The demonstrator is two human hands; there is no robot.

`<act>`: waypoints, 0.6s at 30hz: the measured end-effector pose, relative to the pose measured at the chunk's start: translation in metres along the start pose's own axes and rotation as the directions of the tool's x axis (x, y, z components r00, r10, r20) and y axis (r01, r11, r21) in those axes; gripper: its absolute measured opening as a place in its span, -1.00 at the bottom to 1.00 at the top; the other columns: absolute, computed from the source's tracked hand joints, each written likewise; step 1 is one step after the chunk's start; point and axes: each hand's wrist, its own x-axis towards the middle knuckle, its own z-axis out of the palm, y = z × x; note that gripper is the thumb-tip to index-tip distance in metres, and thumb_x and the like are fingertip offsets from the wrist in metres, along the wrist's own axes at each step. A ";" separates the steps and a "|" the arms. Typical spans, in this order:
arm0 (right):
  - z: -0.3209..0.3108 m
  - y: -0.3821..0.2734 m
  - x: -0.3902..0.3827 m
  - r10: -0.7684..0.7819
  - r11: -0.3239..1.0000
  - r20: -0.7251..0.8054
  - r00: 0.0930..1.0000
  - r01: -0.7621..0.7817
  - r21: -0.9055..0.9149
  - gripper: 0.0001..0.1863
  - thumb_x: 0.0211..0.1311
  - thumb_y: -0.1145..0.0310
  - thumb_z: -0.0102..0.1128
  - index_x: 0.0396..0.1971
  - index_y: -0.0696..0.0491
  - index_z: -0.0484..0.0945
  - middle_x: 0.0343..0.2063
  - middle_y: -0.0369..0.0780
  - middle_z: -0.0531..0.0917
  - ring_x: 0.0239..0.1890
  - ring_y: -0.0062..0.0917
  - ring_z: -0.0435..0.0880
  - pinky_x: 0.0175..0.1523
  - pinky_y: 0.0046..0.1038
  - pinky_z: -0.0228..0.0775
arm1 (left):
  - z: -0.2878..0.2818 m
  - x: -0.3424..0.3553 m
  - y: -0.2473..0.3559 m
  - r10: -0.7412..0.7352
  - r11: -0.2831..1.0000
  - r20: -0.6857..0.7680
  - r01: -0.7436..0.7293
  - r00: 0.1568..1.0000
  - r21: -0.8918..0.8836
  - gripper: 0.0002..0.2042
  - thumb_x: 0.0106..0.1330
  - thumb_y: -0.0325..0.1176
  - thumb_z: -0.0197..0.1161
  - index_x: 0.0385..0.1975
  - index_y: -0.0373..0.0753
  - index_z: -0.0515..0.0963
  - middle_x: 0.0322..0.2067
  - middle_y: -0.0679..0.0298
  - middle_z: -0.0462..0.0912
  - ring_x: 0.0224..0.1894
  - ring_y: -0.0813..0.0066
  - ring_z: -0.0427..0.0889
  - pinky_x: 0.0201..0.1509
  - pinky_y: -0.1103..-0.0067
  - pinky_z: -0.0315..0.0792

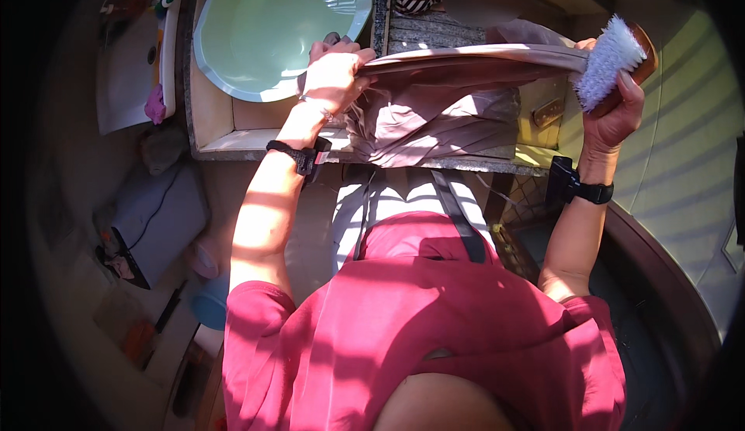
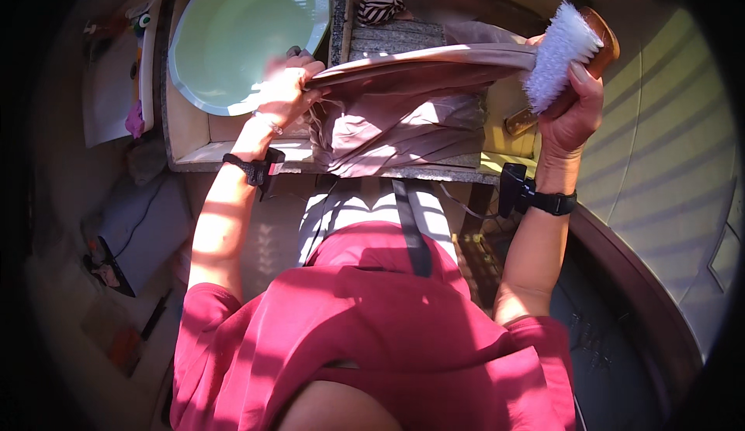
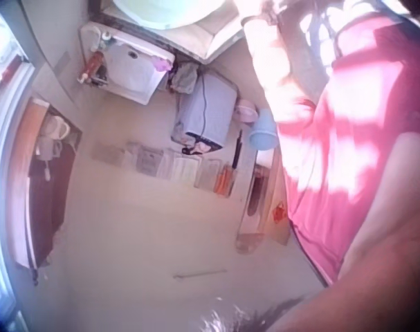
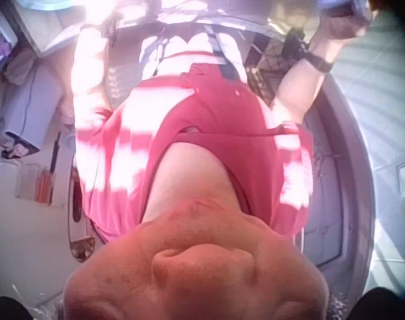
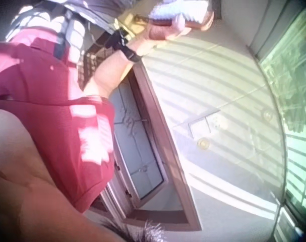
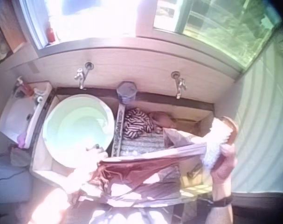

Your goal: The person scrubs a brown garment with a brush on a washboard, then places it into a basin of water. They add a striped garment to the basin, agitate both items, and rinse their hands under a tap. The person then moves the basin to the floor and cleans the washboard.

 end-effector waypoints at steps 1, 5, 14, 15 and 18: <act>-0.002 -0.006 -0.004 -0.054 0.998 -0.026 0.998 0.053 -0.045 -0.42 0.24 0.19 0.11 0.15 0.29 0.51 -0.09 -0.04 0.71 -0.10 -0.34 0.72 0.03 -0.42 0.56 | -0.009 -0.002 0.001 -0.028 0.998 -0.096 0.033 0.995 0.058 -0.72 0.31 -0.21 0.45 -0.02 -0.07 0.67 -0.37 0.21 0.73 -0.31 0.03 0.68 -0.01 0.30 0.54; -0.041 0.041 -0.025 0.217 0.839 -0.215 0.952 -0.295 -0.456 -0.53 0.26 0.26 0.30 0.10 0.20 0.57 -0.29 -0.26 0.66 -0.27 -0.71 0.61 -0.20 -0.62 0.43 | -0.029 -0.053 0.050 -0.047 0.999 -0.028 0.047 0.999 -0.007 -0.62 0.26 -0.39 0.45 0.10 -0.08 0.66 -0.27 0.26 0.68 -0.20 0.27 0.66 0.16 0.14 0.32; 0.100 0.160 -0.120 0.169 0.606 0.672 0.721 0.461 -0.648 -0.33 0.26 0.30 0.38 0.41 -0.12 0.48 0.05 -0.11 0.69 0.01 -0.09 0.64 0.15 -0.12 0.52 | 0.066 -0.156 0.078 -0.219 0.939 0.115 0.241 0.969 -0.244 -0.77 0.17 -0.52 0.44 -0.19 -0.07 0.74 -0.22 0.24 0.57 -0.08 0.19 0.54 0.07 0.28 0.33; 0.099 0.166 -0.115 0.301 0.675 0.729 0.615 0.402 -0.618 -0.31 0.26 0.29 0.38 0.42 -0.13 0.46 0.09 -0.10 0.69 0.03 -0.11 0.66 0.15 -0.14 0.54 | 0.067 -0.157 0.078 -0.212 0.946 0.104 0.231 0.972 -0.226 -0.78 0.16 -0.50 0.44 -0.21 -0.08 0.72 -0.22 0.24 0.56 -0.08 0.19 0.54 0.08 0.27 0.33; 0.041 0.168 -0.056 0.443 0.169 0.242 0.863 0.185 -0.968 -0.33 0.41 0.23 0.25 0.49 -0.15 0.32 0.12 -0.07 0.70 0.06 -0.06 0.68 0.10 -0.10 0.57 | 0.068 -0.162 0.082 -0.221 0.946 0.097 0.238 0.970 -0.222 -0.78 0.14 -0.52 0.45 -0.22 -0.08 0.72 -0.24 0.24 0.57 -0.11 0.18 0.55 0.06 0.28 0.32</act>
